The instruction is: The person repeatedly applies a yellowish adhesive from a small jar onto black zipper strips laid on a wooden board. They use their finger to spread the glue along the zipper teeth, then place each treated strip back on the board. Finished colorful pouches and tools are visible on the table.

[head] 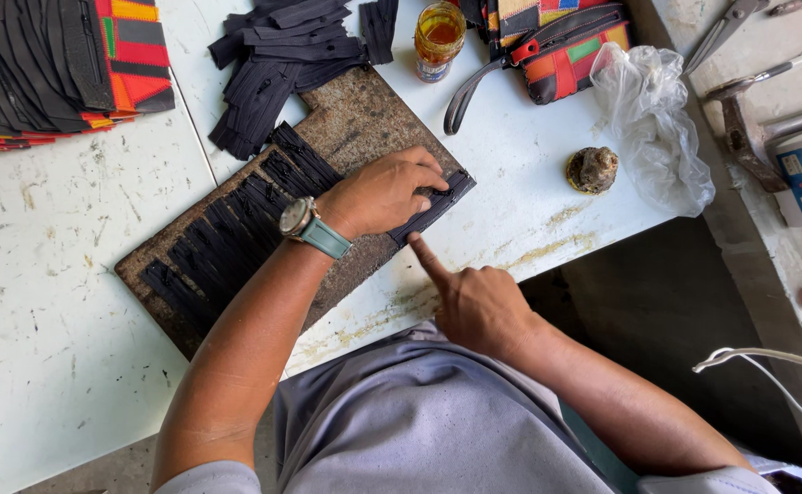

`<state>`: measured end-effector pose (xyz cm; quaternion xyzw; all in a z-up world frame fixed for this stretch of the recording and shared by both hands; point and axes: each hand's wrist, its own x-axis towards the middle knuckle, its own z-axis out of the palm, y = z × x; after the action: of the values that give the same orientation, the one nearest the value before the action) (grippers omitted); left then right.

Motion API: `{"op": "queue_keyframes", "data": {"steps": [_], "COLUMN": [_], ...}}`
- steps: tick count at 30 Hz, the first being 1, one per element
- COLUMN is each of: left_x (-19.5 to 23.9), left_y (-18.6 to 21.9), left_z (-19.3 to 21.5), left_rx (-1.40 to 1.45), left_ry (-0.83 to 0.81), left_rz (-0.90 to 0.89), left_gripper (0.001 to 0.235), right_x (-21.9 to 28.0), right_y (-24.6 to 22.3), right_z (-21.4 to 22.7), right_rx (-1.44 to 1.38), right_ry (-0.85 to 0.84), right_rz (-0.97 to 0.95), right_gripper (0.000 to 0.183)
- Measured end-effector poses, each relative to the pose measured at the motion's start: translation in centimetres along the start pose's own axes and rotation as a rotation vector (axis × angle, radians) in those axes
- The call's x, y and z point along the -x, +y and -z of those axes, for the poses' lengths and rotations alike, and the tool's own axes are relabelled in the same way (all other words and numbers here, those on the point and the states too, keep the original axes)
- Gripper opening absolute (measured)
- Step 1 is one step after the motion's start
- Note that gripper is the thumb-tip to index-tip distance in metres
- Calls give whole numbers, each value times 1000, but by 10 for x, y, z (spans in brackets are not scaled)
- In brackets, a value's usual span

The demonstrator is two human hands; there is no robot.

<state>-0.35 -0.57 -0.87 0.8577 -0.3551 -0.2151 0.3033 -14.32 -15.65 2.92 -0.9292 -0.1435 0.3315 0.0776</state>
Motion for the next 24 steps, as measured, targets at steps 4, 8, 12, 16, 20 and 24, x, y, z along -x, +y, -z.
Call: {"op": "queue_keyframes", "data": {"steps": [4, 8, 12, 16, 20, 24], "left_x": [-1, -4, -7, -11, -12, -13], "left_y": [0, 2, 4, 6, 8, 7], "left_z": [-7, -11, -9, -8, -5, -5], "left_rx": [-20, -89, -127, -192, -168, -104], "left_ry": [143, 173, 144, 120, 135, 156], "left_rz": [-67, -83, -97, -95, -100, -103], "left_gripper": [25, 21, 15, 13, 11, 11], "right_x": [0, -4, -7, -11, -18, -22], "right_y": [5, 17, 37, 55, 67, 73], "right_z": [-10, -9, 1, 8, 12, 12], "right_rx": [14, -1, 8, -6, 6, -16], "right_ry": [140, 163, 195, 302, 328, 343], "right_rz": [83, 61, -56, -96, -157, -167], "right_gripper": [86, 95, 87, 89, 87, 86]}}
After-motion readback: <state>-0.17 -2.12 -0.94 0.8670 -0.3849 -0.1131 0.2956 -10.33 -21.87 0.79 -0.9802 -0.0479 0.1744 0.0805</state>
